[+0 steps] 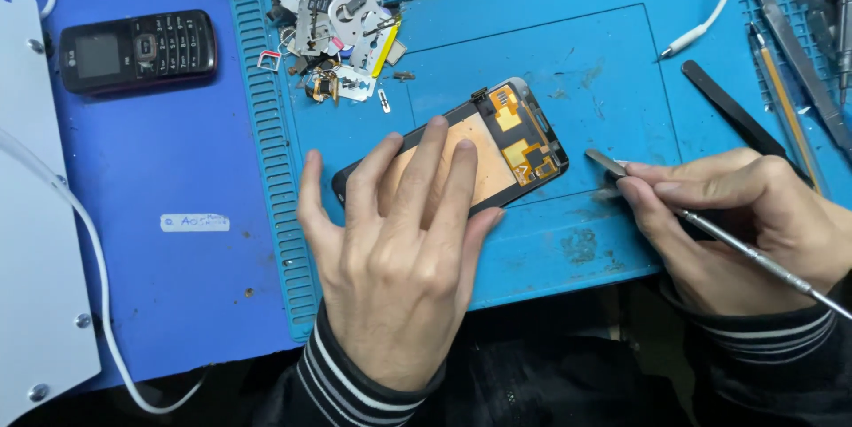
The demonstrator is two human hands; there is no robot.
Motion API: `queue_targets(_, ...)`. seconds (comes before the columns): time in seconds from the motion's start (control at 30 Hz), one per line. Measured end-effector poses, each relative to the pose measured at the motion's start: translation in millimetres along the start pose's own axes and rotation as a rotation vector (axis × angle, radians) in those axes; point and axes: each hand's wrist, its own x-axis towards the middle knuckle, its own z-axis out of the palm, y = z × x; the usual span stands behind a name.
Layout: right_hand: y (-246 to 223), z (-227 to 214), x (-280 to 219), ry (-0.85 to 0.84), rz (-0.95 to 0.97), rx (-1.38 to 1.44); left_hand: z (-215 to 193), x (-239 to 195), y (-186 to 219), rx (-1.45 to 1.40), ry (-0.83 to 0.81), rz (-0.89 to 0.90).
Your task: Repairing a smartphone screen by carefully manipulating components with a tool on a workbench.
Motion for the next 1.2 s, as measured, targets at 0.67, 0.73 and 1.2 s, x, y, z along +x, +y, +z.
queue_targets(0.67, -20, 16, -8, 0.039, 0.095, 0.057, 16, -12, 5, 0.092, -0.038, 0.267)
queue_targets(0.73, -20, 16, -3, 0.02, 0.054, 0.05, 17, -14, 4, 0.012, -0.05, 0.262)
queue_targets(1.2, -11, 13, 2, -0.158, -0.002, 0.103, 17, -16, 6, -0.025, -0.057, 0.252)
